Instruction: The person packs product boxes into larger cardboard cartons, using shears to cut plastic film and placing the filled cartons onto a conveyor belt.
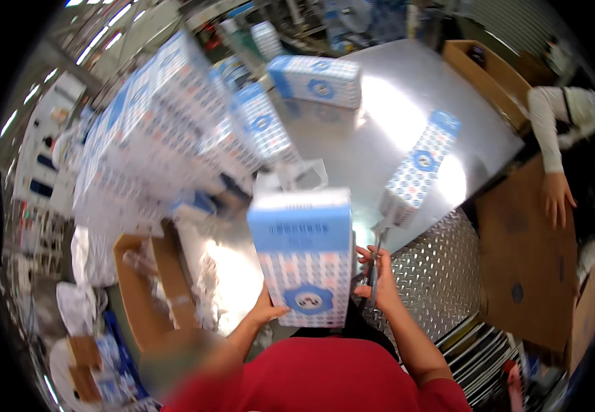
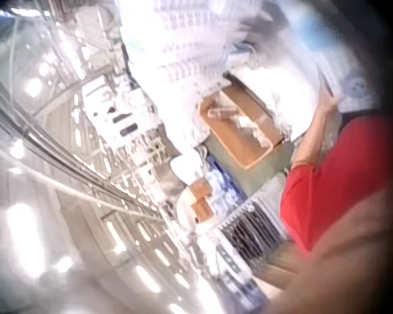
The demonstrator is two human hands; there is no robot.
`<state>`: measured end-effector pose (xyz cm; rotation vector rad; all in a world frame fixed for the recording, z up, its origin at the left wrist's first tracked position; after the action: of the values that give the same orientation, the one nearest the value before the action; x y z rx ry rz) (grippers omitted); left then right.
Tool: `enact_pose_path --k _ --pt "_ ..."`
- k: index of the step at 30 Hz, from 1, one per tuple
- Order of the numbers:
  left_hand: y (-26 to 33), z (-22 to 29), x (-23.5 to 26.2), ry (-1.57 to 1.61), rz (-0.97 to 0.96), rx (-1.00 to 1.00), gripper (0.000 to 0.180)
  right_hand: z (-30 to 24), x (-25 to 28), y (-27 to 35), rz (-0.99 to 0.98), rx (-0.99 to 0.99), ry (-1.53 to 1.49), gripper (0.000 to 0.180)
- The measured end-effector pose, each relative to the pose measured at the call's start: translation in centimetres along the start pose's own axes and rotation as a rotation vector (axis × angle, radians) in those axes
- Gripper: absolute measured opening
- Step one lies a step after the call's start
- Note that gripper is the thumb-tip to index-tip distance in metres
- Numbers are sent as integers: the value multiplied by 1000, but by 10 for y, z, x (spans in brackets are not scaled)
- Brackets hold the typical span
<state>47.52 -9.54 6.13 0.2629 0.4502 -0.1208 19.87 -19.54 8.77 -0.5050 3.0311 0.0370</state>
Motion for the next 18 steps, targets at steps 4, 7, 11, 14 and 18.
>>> enact_pose_path --k 4,7,11,14,18 --pt "61 -27 0 -135 107 53 108 15 -59 3 -292 -99 -33 98" --pt "81 -24 12 -140 315 95 95 47 -80 15 -339 -151 8 97" --pt "69 57 17 -81 545 -357 73 72 -104 23 -327 -131 2 95" --pt "70 87 33 -159 581 -225 27 51 -101 12 -340 -20 109 87" --pt "69 111 30 -432 438 -388 4 -58 -91 -30 -453 109 362 72"
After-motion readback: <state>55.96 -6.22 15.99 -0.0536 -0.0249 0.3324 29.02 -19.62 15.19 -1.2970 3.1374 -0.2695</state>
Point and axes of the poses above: each hand's wrist, its own y-axis away from the middle knuckle, its own x-axis out of the back of the hand, z = x × y, the point moved 2 cm from there along -y, towards the middle knuckle, and after that the axes turned 10 degrees about y, right-handed, at the moved point
